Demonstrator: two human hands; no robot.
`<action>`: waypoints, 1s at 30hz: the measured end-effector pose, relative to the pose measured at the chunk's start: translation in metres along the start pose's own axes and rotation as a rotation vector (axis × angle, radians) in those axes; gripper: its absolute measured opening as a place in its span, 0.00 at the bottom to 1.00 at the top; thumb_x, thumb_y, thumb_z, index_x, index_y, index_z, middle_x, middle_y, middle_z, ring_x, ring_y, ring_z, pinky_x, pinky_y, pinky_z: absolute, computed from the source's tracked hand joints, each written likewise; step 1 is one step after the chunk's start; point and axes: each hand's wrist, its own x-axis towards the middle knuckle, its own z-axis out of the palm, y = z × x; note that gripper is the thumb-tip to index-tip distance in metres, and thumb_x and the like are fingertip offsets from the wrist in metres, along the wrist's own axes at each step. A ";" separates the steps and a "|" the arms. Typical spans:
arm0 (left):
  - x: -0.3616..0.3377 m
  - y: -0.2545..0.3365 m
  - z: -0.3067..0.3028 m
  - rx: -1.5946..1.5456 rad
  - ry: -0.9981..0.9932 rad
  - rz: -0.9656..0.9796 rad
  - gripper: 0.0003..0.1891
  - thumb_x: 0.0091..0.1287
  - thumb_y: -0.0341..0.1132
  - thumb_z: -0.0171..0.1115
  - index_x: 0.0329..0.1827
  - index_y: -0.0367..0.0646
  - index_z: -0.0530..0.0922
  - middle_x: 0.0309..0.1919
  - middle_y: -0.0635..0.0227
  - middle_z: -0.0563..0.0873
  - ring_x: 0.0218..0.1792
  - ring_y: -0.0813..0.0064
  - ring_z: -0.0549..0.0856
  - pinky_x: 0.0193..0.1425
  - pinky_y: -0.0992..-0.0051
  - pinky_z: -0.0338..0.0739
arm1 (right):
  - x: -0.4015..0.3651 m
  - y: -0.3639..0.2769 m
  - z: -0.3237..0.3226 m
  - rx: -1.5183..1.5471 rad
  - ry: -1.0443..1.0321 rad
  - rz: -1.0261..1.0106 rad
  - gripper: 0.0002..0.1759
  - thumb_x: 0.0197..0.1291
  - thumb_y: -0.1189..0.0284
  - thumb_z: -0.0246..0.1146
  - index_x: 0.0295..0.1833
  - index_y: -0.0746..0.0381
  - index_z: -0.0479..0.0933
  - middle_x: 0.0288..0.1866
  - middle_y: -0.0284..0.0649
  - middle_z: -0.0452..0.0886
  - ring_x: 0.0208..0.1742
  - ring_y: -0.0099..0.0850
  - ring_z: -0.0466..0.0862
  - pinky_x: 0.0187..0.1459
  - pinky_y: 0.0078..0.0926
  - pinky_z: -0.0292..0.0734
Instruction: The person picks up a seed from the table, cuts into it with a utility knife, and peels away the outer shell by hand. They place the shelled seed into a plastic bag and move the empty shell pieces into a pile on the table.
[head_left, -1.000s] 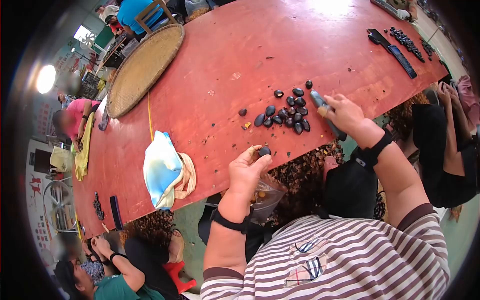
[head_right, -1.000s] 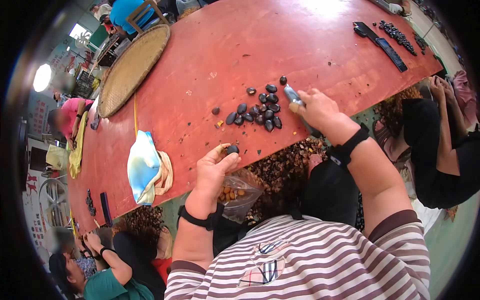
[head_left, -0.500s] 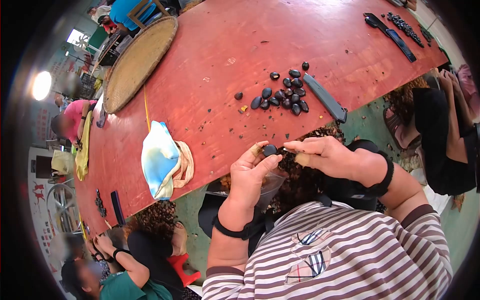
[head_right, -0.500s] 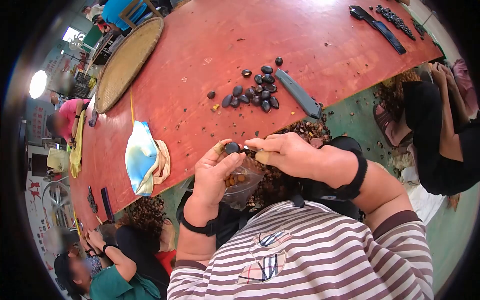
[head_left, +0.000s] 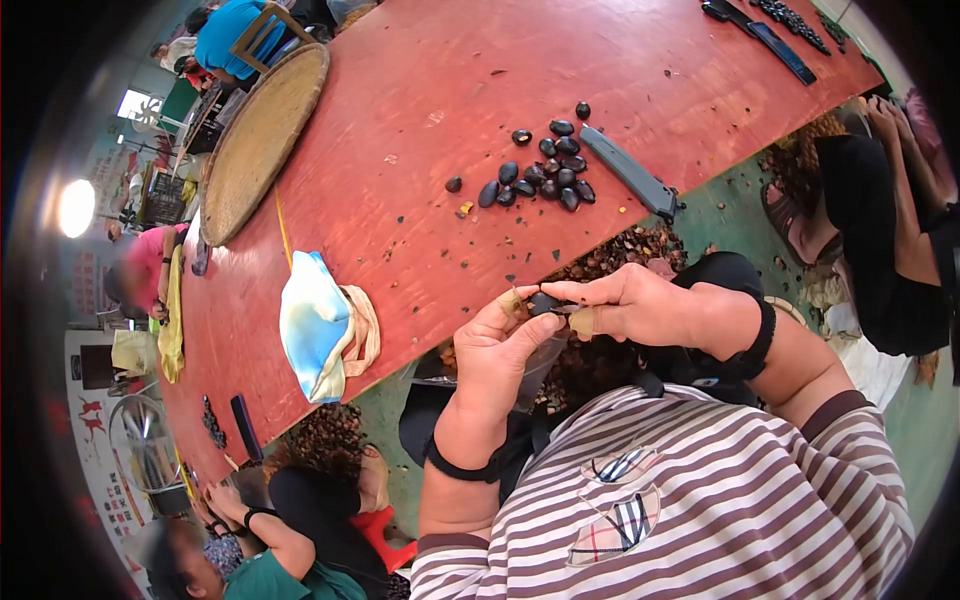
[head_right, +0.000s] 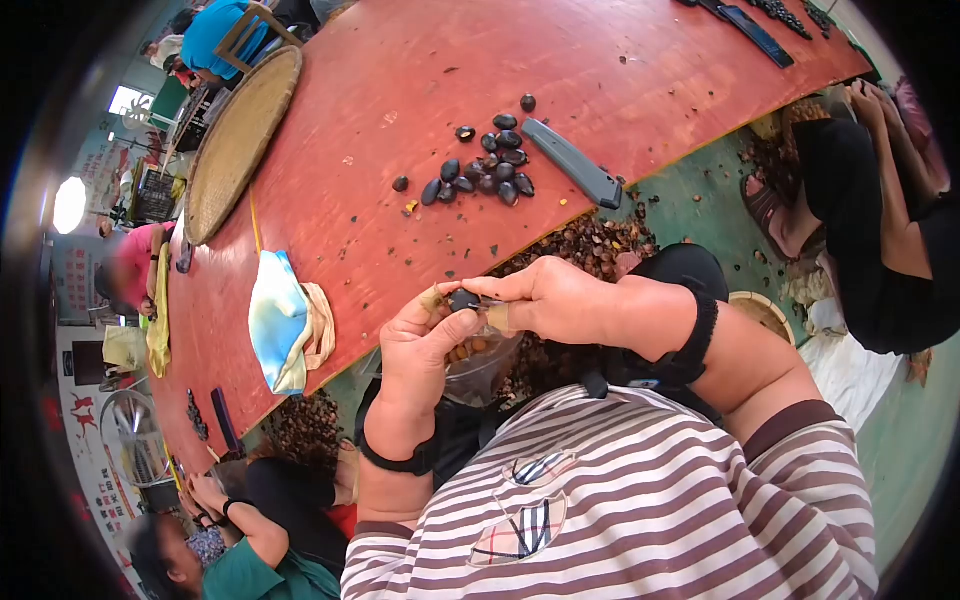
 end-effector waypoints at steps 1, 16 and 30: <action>0.000 -0.002 0.000 0.013 0.004 0.007 0.15 0.55 0.24 0.59 0.45 0.35 0.72 0.28 0.67 0.80 0.26 0.81 0.78 0.29 0.83 0.73 | 0.001 0.003 0.001 -0.005 0.007 -0.005 0.23 0.53 0.74 0.56 0.57 0.60 0.66 0.35 0.39 0.79 0.33 0.20 0.74 0.38 0.21 0.70; 0.009 -0.018 0.000 0.095 -0.005 0.005 0.12 0.57 0.26 0.57 0.45 0.35 0.73 0.31 0.71 0.79 0.28 0.84 0.77 0.34 0.85 0.72 | 0.019 0.043 0.013 -0.093 0.222 -0.159 0.16 0.53 0.69 0.54 0.49 0.55 0.71 0.32 0.47 0.77 0.34 0.44 0.77 0.35 0.36 0.72; 0.005 -0.016 0.006 0.102 -0.129 -0.254 0.12 0.61 0.35 0.54 0.43 0.37 0.74 0.30 0.67 0.80 0.28 0.78 0.81 0.35 0.81 0.76 | -0.005 0.045 0.008 -0.305 0.250 -0.302 0.18 0.52 0.70 0.55 0.52 0.53 0.71 0.32 0.47 0.77 0.33 0.42 0.78 0.35 0.33 0.73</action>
